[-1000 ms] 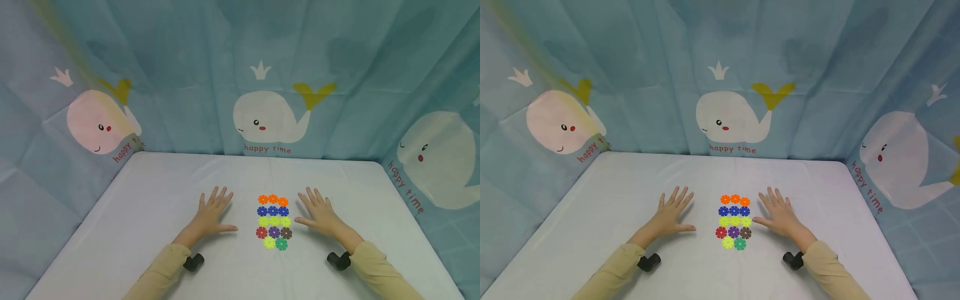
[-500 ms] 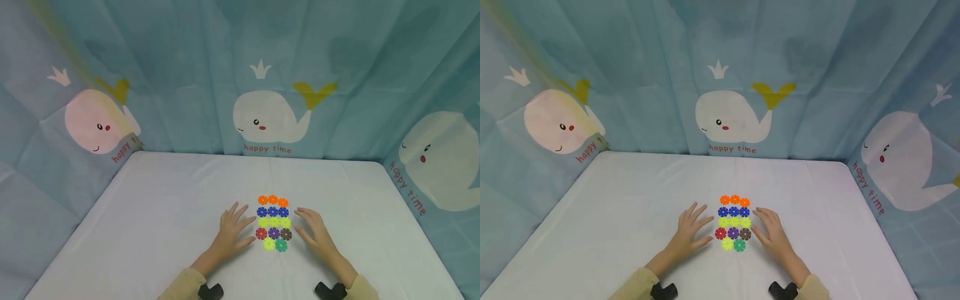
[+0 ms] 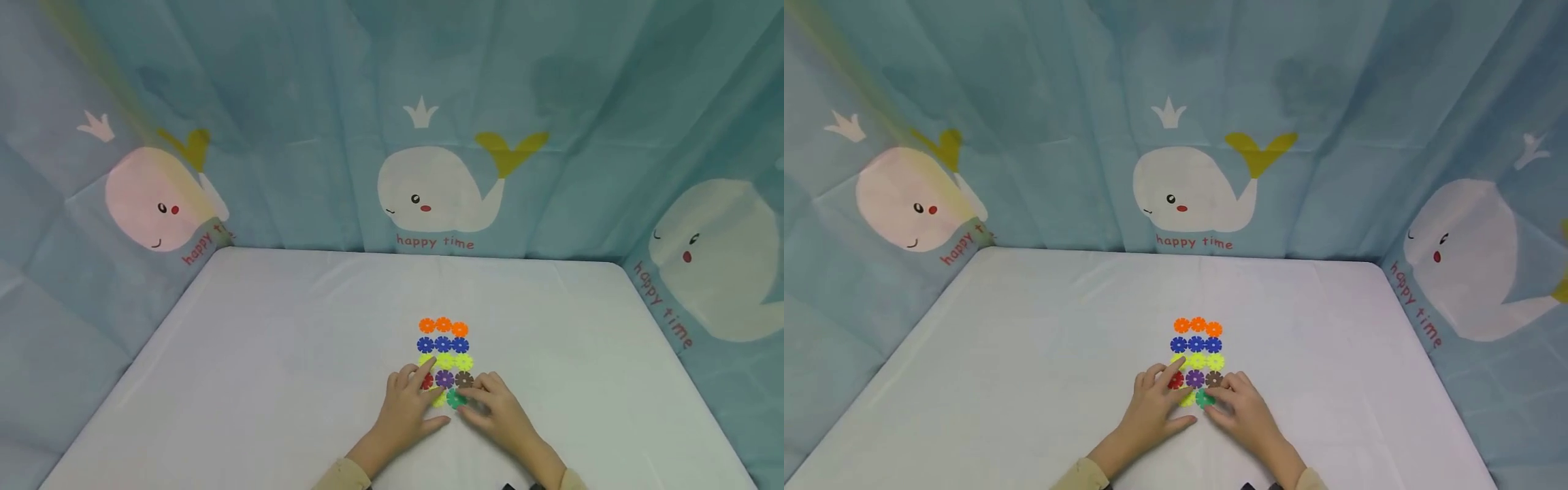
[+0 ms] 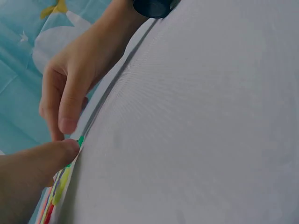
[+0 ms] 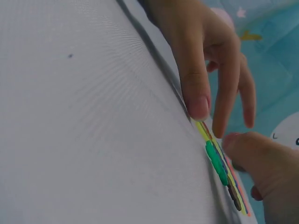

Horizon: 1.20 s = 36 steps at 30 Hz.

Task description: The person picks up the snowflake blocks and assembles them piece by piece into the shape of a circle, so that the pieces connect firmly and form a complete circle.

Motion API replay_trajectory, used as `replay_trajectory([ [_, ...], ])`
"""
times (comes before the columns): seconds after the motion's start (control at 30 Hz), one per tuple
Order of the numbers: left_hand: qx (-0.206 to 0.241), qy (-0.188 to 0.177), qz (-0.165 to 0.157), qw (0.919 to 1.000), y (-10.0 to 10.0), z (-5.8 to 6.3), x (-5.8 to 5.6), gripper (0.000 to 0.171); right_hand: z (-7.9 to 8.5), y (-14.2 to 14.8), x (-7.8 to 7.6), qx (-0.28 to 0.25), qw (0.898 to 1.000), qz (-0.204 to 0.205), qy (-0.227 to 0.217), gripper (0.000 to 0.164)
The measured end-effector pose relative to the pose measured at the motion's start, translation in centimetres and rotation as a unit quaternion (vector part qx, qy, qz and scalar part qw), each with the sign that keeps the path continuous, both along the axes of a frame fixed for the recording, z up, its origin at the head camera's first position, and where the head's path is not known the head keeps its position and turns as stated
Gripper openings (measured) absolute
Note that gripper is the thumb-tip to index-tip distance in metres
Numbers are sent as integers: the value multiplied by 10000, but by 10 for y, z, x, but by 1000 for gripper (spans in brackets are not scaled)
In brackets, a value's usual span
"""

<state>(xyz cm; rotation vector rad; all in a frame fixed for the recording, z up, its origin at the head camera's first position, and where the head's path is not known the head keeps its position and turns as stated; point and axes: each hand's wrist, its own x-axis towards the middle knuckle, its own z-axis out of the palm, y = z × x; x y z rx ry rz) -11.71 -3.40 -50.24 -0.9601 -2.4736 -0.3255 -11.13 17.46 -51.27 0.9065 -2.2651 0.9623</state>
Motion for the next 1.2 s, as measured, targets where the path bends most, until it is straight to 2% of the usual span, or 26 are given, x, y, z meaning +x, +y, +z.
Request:
replay_trajectory([
  [0.1,-101,-34,166,9998,-2,1,3,48,-2,-2,0,143,9999,-22,-33,24],
  [0.3,-81,-175,88,9998,-2,-1,7,38,-5,-1,2,233,9994,224,-91,20],
  [0.5,-60,-93,190,9998,-7,-2,29,24,-5,-5,4,306,9972,684,-48,15],
  [0.63,113,-57,103,9999,-7,0,39,18,-3,-6,6,252,9965,791,-49,19],
  [0.8,388,25,-174,9991,-4,2,37,16,1,-8,10,42,9963,733,-441,28],
  [0.87,398,213,-283,9986,-5,3,33,13,2,-10,11,-94,9957,689,-616,31],
  [0.93,358,300,-259,9986,-7,5,28,14,3,-12,10,-323,9948,639,-719,32],
  [1.0,437,115,-183,9988,-10,6,23,13,4,-15,9,-564,9938,512,-810,31],
  [1.07,625,-305,-124,9975,-13,6,20,14,8,-20,9,-905,9901,436,-982,29],
  [1.13,1195,-796,-110,9896,-16,4,17,14,16,-26,9,-1349,9804,506,-1343,27],
  [1.2,1859,-1073,-200,9765,-19,2,14,12,25,-33,10,-1757,9639,647,-1892,22],
])
